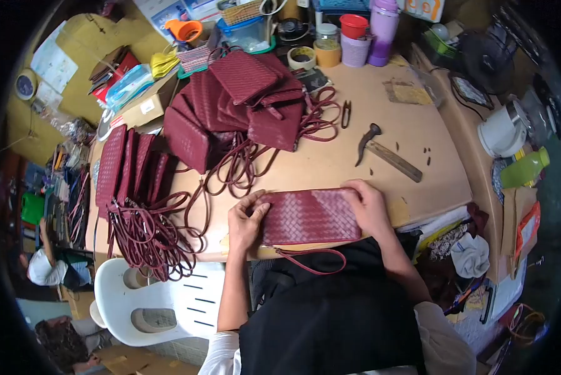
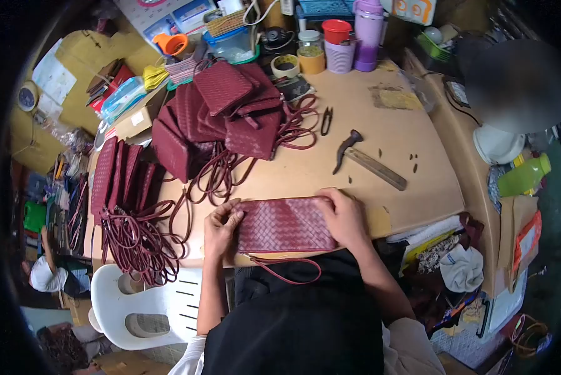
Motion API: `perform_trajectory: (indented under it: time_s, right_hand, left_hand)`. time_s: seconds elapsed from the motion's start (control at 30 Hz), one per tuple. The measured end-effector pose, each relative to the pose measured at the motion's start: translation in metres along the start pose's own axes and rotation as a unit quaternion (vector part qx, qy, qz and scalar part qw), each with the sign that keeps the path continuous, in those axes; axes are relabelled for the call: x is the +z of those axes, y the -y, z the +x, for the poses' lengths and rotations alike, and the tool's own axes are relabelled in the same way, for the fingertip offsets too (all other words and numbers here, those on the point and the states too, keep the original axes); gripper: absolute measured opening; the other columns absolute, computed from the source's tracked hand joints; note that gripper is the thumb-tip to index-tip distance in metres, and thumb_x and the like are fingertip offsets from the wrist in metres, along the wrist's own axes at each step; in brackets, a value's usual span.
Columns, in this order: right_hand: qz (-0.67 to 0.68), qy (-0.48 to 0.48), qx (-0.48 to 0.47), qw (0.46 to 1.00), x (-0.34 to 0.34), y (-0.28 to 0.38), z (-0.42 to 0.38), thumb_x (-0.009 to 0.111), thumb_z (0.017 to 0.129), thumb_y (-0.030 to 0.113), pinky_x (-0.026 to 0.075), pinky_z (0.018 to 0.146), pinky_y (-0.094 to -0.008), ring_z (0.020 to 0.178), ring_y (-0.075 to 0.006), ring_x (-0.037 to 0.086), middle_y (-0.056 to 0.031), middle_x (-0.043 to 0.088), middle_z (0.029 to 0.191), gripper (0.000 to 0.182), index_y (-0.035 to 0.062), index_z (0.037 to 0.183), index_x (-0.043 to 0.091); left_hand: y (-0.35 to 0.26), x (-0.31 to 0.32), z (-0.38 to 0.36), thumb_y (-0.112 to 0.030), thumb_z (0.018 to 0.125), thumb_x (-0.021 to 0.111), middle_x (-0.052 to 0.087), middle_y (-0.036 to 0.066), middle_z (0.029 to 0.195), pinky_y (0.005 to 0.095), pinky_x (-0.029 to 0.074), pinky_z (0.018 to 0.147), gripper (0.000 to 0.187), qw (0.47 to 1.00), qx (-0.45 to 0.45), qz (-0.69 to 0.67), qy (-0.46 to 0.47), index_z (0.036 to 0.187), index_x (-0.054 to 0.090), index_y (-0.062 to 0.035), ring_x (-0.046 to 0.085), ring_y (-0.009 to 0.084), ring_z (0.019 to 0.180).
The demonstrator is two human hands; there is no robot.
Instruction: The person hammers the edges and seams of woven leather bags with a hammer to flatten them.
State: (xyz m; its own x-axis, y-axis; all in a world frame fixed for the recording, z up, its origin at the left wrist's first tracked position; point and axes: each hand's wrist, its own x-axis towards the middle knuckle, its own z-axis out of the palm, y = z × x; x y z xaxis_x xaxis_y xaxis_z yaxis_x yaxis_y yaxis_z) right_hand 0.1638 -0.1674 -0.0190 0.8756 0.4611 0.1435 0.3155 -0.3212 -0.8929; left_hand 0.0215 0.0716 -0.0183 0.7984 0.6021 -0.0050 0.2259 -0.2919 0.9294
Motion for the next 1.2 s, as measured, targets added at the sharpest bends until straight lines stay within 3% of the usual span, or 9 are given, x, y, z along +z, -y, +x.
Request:
perform_trajectory:
  time_s: [0.1,0.4,0.5,0.57,0.73,0.83,0.9,1.1,1.2]
  right_hand:
    - [0.078,-0.063,0.030,0.994,0.003,-0.018,-0.004,0.061,0.091,0.017,0.049,0.066,-0.0335,0.068,-0.0270,0.062,-0.0138,0.063,0.075,0.016,0.0013,0.093,0.063]
    - [-0.157,-0.036,-0.005,0.987,-0.018,-0.026,-0.008,0.061,0.091,0.022,0.041,0.063,-0.0410,0.065,-0.0299,0.055,-0.0128,0.055,0.067,0.023,0.0027,0.079,0.056]
    - [-0.291,-0.098,-0.095,0.947,-0.042,0.007,0.008,0.062,0.089,0.026,0.042,0.077,-0.0443,0.076,-0.0323,0.057,-0.0138,0.057,0.080,0.024,0.0032,0.085,0.056]
    - [-0.351,-0.161,-0.139,0.912,-0.048,0.004,0.032,0.063,0.088,0.027,0.040,0.083,-0.0452,0.081,-0.0332,0.057,-0.0150,0.057,0.088,0.026,0.0029,0.093,0.056]
    - [-0.508,-0.105,-0.182,0.835,-0.057,-0.040,0.084,0.059,0.090,0.027,0.042,0.090,-0.0454,0.087,-0.0368,0.057,-0.0191,0.055,0.104,0.039,0.0021,0.118,0.051]
    - [-0.439,-0.015,-0.069,0.896,-0.059,-0.024,0.093,0.053,0.096,0.029,0.048,0.078,-0.0393,0.082,-0.0298,0.060,-0.0148,0.058,0.100,0.039,0.0032,0.125,0.051]
    - [0.023,0.032,0.198,0.979,-0.047,0.002,0.078,0.047,0.101,0.030,0.049,0.065,-0.0302,0.072,-0.0175,0.059,-0.0083,0.058,0.089,0.034,0.0019,0.119,0.052]
    - [0.168,0.398,0.119,0.894,0.009,0.047,0.022,0.043,0.103,0.021,0.046,0.057,-0.0244,0.061,-0.0078,0.050,0.0007,0.050,0.074,0.022,0.0009,0.109,0.049]
    - [0.192,0.294,0.131,0.927,0.017,0.088,0.018,0.039,0.104,0.020,0.045,0.055,-0.0252,0.059,-0.0073,0.049,-0.0011,0.049,0.072,0.020,0.0017,0.106,0.048]
  left_hand:
    - [0.016,0.004,-0.011,-0.004,0.087,0.068,0.069,0.006,0.093,0.0247,0.050,0.077,0.015,0.948,-0.078,-0.308,-0.004,0.101,0.066,0.0019,0.062,0.0105,0.083]
    - [0.001,0.024,-0.029,-0.009,0.093,0.062,0.060,0.003,0.088,0.0214,0.042,0.074,0.013,0.956,0.048,-0.284,-0.063,0.103,0.059,-0.0016,0.053,0.0089,0.078]
    - [-0.025,0.016,-0.032,-0.007,0.087,0.067,0.062,0.010,0.093,0.0277,0.044,0.076,0.022,0.990,0.046,-0.074,-0.113,0.107,0.059,-0.0017,0.058,0.0182,0.081]
    - [-0.031,0.005,-0.036,-0.005,0.079,0.070,0.061,0.015,0.102,0.0367,0.045,0.081,0.033,0.935,0.281,0.183,-0.115,0.110,0.060,-0.0028,0.059,0.0289,0.092]
    - [-0.017,0.023,-0.064,-0.022,0.081,0.072,0.055,0.018,0.127,0.0476,0.039,0.104,0.044,0.923,0.299,0.230,0.075,0.120,0.061,-0.0046,0.050,0.0375,0.122]
    - [-0.005,0.030,-0.065,-0.020,0.077,0.075,0.057,0.017,0.124,0.0454,0.041,0.104,0.048,0.929,0.304,0.206,0.053,0.122,0.062,-0.0062,0.050,0.0388,0.123]
    - [-0.004,0.033,-0.065,-0.021,0.076,0.076,0.059,0.016,0.122,0.0450,0.042,0.102,0.047,0.932,0.303,0.195,0.039,0.119,0.063,-0.0067,0.053,0.0363,0.119]
    - [-0.001,0.035,-0.062,-0.020,0.074,0.077,0.062,0.009,0.115,0.0403,0.046,0.092,0.043,0.926,0.315,0.206,0.026,0.114,0.066,-0.0092,0.058,0.0292,0.107]
    - [-0.002,0.035,-0.063,-0.021,0.073,0.078,0.063,0.007,0.113,0.0390,0.046,0.089,0.043,0.927,0.311,0.206,0.025,0.113,0.066,-0.0097,0.058,0.0285,0.105]
